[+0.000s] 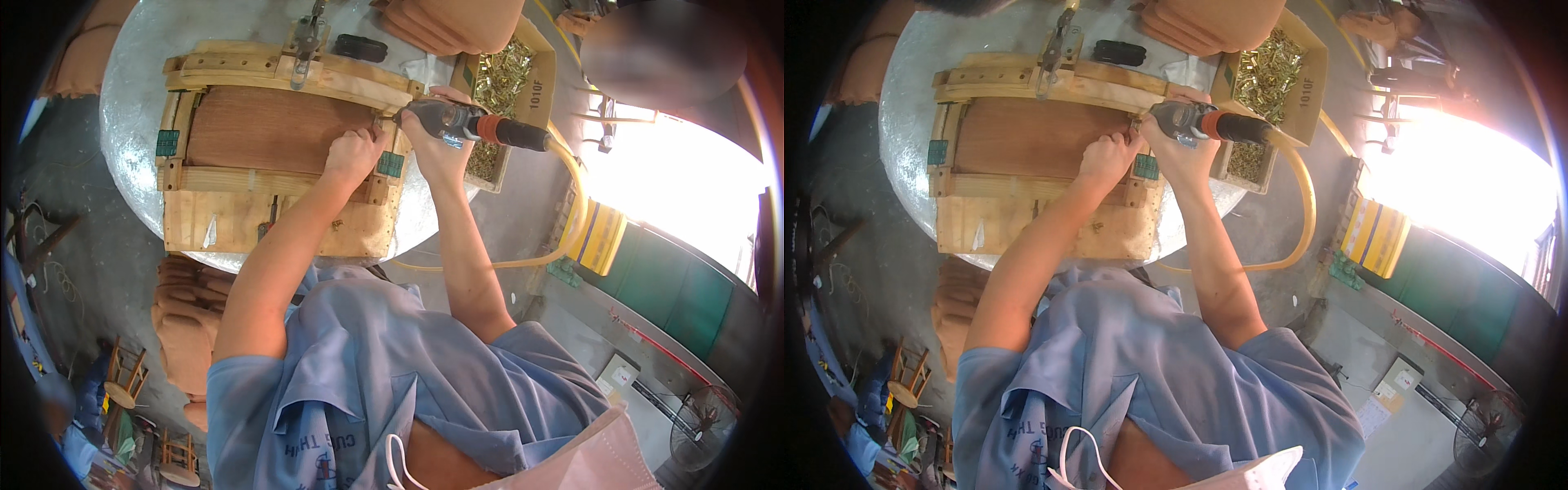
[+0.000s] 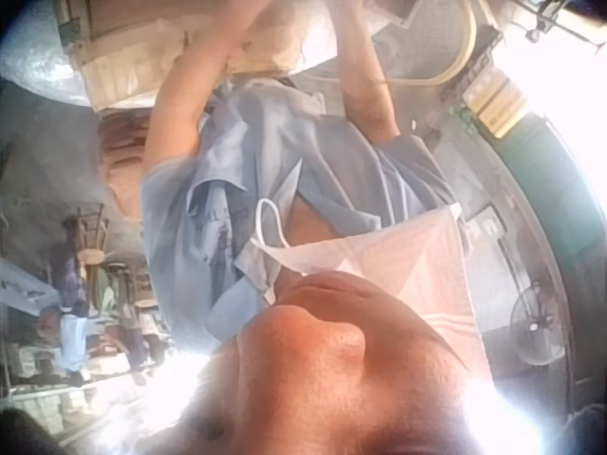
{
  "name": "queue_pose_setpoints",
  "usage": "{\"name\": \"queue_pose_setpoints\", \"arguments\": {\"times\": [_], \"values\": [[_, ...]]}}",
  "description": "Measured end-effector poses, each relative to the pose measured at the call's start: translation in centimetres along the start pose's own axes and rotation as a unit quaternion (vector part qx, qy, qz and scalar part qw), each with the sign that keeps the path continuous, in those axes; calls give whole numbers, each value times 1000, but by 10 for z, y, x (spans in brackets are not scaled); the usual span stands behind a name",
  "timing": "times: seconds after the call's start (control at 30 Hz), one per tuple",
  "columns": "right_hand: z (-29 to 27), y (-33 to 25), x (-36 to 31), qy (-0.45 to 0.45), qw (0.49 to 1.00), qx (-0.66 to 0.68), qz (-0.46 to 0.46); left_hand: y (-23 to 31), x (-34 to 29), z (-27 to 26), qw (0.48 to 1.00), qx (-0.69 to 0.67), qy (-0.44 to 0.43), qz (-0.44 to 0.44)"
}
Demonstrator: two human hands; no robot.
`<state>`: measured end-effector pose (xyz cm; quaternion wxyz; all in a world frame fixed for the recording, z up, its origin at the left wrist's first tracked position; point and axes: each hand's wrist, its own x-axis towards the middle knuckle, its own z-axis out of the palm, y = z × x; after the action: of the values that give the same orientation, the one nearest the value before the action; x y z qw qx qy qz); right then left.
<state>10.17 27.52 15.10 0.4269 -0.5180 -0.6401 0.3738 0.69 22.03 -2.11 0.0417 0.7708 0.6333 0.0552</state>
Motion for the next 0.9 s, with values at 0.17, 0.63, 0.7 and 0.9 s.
{"name": "queue_pose_setpoints", "arguments": {"times": [0.17,0.63,0.7,0.9], "values": [[-3,9,2,7,1000,-18,0,1,2,-3,1000,-8,-16,3],[-20,11,6,16,997,33,61,-11,-7,-4,989,-137,46,-24],[-36,9,-16,54,996,47,51,-15,-14,-10,962,-244,111,-59],[-77,-15,-97,114,983,109,92,-35,-70,-45,375,-869,-42,-320]]}}
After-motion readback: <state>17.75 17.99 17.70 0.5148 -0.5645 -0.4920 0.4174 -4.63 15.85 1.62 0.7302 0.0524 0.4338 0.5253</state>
